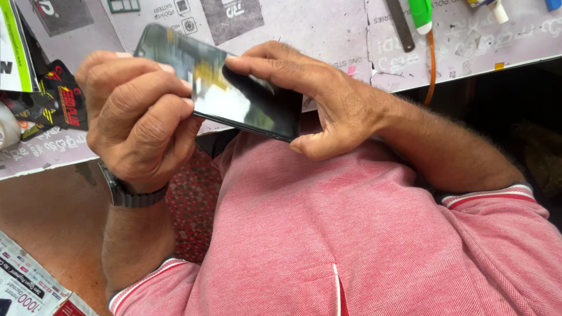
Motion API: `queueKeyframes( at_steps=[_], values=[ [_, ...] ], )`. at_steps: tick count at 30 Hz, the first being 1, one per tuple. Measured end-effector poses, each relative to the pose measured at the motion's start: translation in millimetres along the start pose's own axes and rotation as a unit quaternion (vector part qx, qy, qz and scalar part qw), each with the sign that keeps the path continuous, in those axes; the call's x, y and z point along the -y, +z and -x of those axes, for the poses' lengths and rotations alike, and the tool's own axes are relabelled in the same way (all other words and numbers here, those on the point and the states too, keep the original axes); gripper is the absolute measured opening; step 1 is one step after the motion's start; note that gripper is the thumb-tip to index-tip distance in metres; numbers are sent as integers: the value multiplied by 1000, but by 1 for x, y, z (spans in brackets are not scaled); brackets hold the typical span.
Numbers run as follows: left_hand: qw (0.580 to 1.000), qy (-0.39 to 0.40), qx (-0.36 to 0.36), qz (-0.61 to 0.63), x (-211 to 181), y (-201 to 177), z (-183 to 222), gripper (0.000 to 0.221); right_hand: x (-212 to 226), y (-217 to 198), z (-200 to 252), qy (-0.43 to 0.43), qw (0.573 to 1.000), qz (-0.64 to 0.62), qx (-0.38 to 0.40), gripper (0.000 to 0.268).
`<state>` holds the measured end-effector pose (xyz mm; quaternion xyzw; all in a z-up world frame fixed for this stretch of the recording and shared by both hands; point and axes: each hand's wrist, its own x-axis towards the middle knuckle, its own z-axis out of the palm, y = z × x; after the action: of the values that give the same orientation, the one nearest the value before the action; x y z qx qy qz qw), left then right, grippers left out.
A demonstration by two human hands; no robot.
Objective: The person uses a green plastic tool to pry and separate the screen from the smartphone frame. They then switch to a metal spudger to carefully lift and detach the display assembly from the device body. The person rotates the phone to work on different edges and inspects the separation progress.
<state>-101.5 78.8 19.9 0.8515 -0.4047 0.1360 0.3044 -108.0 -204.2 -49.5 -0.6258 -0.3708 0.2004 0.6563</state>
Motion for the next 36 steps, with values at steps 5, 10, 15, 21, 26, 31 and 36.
queueKeyframes(
  at_steps=[5,10,15,21,26,31,36],
  values=[
    [1000,-9,-2,10,7,1,7,26,-7,5,-2,7,999,30,-17,95],
    [1000,1,-13,8,13,4,9,25,-13,5,-3,6,999,31,-20,95],
    [1000,3,-22,10,15,4,8,27,-18,4,-4,5,1000,14,-13,93],
    [1000,2,-23,15,13,1,4,25,-18,4,-7,17,1000,-2,-9,89],
    [999,12,-31,18,13,3,3,26,-16,4,-11,-1,1000,-8,-20,85],
    [1000,22,-21,7,10,4,2,26,-14,9,-12,53,993,-96,-36,79],
    [1000,23,-8,-2,5,2,-2,25,-6,13,-14,92,991,-80,-56,76]
  ],
)
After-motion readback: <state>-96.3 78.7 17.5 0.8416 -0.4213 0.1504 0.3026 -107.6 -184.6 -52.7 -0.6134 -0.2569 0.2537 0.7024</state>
